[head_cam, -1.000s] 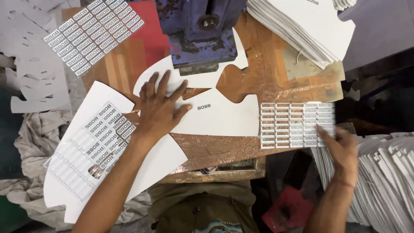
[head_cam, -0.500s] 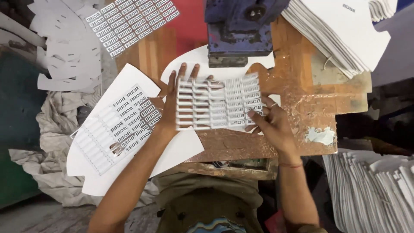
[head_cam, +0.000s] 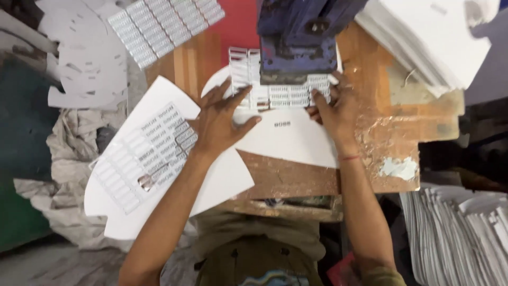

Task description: Stamping brand labels onto shoe upper components using a production machine.

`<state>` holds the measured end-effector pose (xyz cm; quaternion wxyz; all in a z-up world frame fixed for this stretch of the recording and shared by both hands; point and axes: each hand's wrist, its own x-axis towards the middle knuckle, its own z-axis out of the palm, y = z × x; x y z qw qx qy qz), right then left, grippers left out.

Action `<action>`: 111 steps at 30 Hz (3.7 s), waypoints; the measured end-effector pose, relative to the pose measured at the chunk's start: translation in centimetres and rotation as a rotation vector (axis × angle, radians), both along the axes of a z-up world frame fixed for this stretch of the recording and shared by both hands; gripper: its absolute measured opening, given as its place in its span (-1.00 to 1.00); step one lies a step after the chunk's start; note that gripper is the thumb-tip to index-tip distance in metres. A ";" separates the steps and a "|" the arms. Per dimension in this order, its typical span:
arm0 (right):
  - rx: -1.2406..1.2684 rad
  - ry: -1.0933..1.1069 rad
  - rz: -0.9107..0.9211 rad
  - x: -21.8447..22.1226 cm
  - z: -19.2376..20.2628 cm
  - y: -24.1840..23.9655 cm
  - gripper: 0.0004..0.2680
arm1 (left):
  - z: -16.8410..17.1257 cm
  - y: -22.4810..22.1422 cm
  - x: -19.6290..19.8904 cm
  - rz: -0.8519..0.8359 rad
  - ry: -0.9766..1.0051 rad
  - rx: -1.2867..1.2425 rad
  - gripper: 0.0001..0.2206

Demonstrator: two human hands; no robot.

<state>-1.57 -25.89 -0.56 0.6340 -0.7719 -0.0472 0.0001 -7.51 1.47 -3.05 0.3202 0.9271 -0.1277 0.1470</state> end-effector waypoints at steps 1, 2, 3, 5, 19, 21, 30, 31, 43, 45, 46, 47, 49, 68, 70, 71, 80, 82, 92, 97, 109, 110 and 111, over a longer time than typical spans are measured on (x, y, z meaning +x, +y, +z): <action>0.000 0.018 -0.003 -0.3 -0.3 -0.2 -0.62 | -0.3 0.0 -0.2 -0.003 0.018 0.000 -0.37; -0.010 -0.015 0.003 -0.7 -0.5 -0.4 -0.61 | -0.6 0.0 -0.5 -0.013 -0.006 -0.006 -0.38; -0.017 -0.069 0.012 -0.1 -0.4 -0.4 -0.60 | -0.6 0.1 0.1 -0.021 -0.052 -0.011 -0.39; -0.051 -0.086 0.008 -0.2 -0.6 -0.6 -0.61 | -1.3 0.0 0.1 -0.002 -0.068 0.014 -0.39; -0.074 -0.125 0.005 0.0 -0.5 -0.4 -0.60 | -0.8 0.0 0.1 -0.018 -0.073 -0.025 -0.39; -0.065 -0.060 -0.030 -0.4 -0.1 -0.2 -0.59 | -0.7 -0.1 0.0 -0.005 -0.024 -0.017 -0.38; -0.086 -0.070 -0.026 -0.4 -0.7 -0.5 -0.59 | -0.5 -0.1 0.1 -0.020 -0.019 -0.005 -0.35; -0.086 -0.069 -0.025 -0.3 -0.6 -0.5 -0.59 | -0.4 -0.1 0.1 -0.019 -0.017 -0.005 -0.35; -0.074 -0.101 0.030 -1.9 0.8 -1.0 -0.60 | 1.5 1.3 -1.3 -0.047 -0.024 0.054 -0.37; -0.249 -0.232 0.097 -2.6 2.5 -1.8 -0.75 | 3.1 3.4 -2.1 -0.146 -0.054 0.049 -0.41; -0.250 -0.253 0.093 -3.4 2.7 -3.0 -0.75 | 3.7 6.1 -2.1 -0.147 -0.074 0.051 -0.41; -0.324 -0.181 0.038 -5.4 2.5 -4.0 -0.71 | 3.9 8.8 -3.4 -0.052 0.028 0.057 -0.38; -0.398 -0.094 -0.013 -8.5 1.2 -6.2 -0.66 | 3.7 14.1 -6.5 0.041 0.144 0.065 -0.35; -0.612 -0.380 0.220 -9.0 2.4 1.8 -0.88 | 5.0 1.5 -1.5 -0.324 0.421 0.082 -0.65; -0.612 -0.496 0.247 -10.3 1.2 2.3 -0.90 | 4.0 1.6 -1.7 -0.309 0.449 0.075 -0.57; -0.918 -0.567 0.301 -11.5 0.3 2.7 -0.90 | 3.7 1.7 -1.9 -0.298 0.428 0.108 -0.52; -0.342 0.002 0.375 -18.7 -0.6 -6.7 -0.85 | 6.3 1.1 -4.0 -0.201 0.487 0.055 -0.66; -0.327 0.038 -0.102 -17.1 0.0 -10.6 -0.88 | 5.2 4.1 -5.5 -0.218 0.415 -0.060 -0.65; -0.137 -0.150 -0.326 -10.1 -0.1 -13.1 -0.81 | -10.1 33.5 -17.7 0.354 0.241 -0.643 -0.46; -0.225 -0.122 -0.376 -10.3 -1.2 -17.0 -0.85 | 3.4 10.1 -3.7 0.303 -0.120 -0.024 -0.72; -0.816 -0.623 -0.240 1.8 9.7 -17.9 -0.50 | 4.1 1.9 3.8 0.070 0.080 -0.068 -0.48; -0.971 -0.694 -0.156 5.7 9.9 -17.6 -0.43 | 5.3 3.2 1.2 0.133 0.068 -0.038 -0.50; -1.130 -0.763 -0.069 9.4 10.3 -17.5 -0.35 | 6.3 4.4 -1.5 0.193 0.058 -0.015 -0.52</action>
